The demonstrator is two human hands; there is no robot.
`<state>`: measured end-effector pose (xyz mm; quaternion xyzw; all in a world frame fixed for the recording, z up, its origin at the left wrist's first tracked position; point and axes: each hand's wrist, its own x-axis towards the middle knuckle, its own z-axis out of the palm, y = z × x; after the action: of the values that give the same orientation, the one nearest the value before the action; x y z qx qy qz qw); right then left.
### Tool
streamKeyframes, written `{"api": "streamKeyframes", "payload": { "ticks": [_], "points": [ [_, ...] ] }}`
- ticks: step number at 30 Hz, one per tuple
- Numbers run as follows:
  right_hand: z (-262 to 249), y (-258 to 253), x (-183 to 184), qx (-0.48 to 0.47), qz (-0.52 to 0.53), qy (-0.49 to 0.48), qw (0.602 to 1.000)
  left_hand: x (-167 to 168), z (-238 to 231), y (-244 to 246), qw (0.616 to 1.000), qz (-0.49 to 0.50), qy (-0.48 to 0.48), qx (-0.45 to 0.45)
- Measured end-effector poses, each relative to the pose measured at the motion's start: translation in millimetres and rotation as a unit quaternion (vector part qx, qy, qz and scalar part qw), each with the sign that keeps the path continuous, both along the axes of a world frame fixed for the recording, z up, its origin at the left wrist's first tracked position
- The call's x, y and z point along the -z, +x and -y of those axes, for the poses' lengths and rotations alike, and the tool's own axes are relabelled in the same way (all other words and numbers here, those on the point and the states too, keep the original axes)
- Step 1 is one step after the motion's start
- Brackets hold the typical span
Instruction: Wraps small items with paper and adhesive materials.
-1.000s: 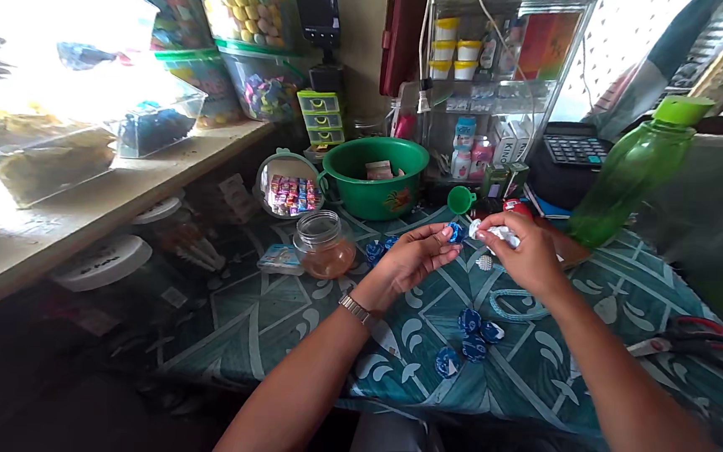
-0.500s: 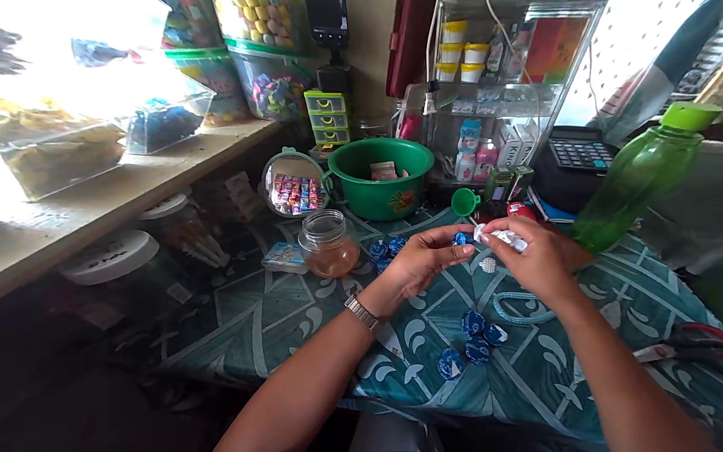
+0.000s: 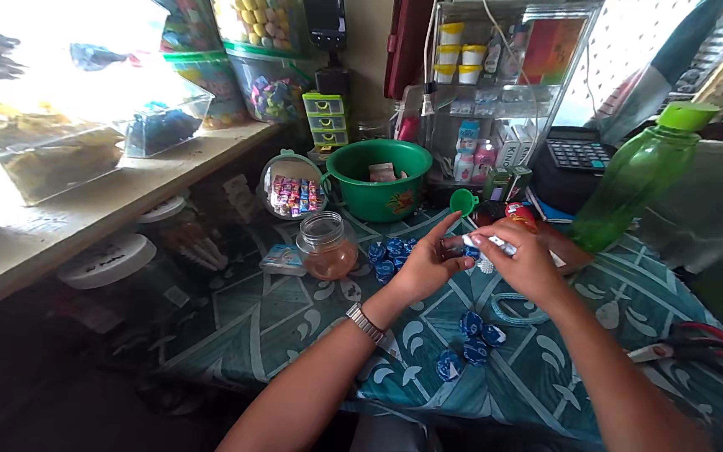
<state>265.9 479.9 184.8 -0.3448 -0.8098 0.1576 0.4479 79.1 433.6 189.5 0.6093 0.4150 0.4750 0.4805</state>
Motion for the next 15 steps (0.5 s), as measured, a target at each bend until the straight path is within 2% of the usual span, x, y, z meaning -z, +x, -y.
{"api": "streamKeyframes", "payload": {
  "ticks": [3, 5, 8, 11, 15],
  "points": [
    [-2.3, 5.1, -2.3, 0.036, -0.017, 0.027, 0.999, -2.4, 1.2, 2.2, 0.998, 0.049, -0.026, 0.0],
    [1.3, 4.0, -5.3, -0.003, -0.036, -0.002, 0.999, -4.7, 2.4, 3.6, 0.992, 0.108, -0.06, -0.004],
    [2.2, -0.5, -1.8, -0.031, -0.001, -0.014, 0.999, -5.8, 3.4, 3.2, 0.985, 0.145, -0.096, 0.024],
    [-5.9, 7.8, -1.2, 0.044, 0.043, 0.047, 0.997, -5.8, 4.8, 3.5, 0.996, 0.064, -0.056, 0.028],
    [-9.9, 20.3, -9.5, 0.088, 0.028, 0.05, 0.994, -21.5, 14.2, -13.6, 0.994, -0.04, 0.105, -0.008]
  ]
}}
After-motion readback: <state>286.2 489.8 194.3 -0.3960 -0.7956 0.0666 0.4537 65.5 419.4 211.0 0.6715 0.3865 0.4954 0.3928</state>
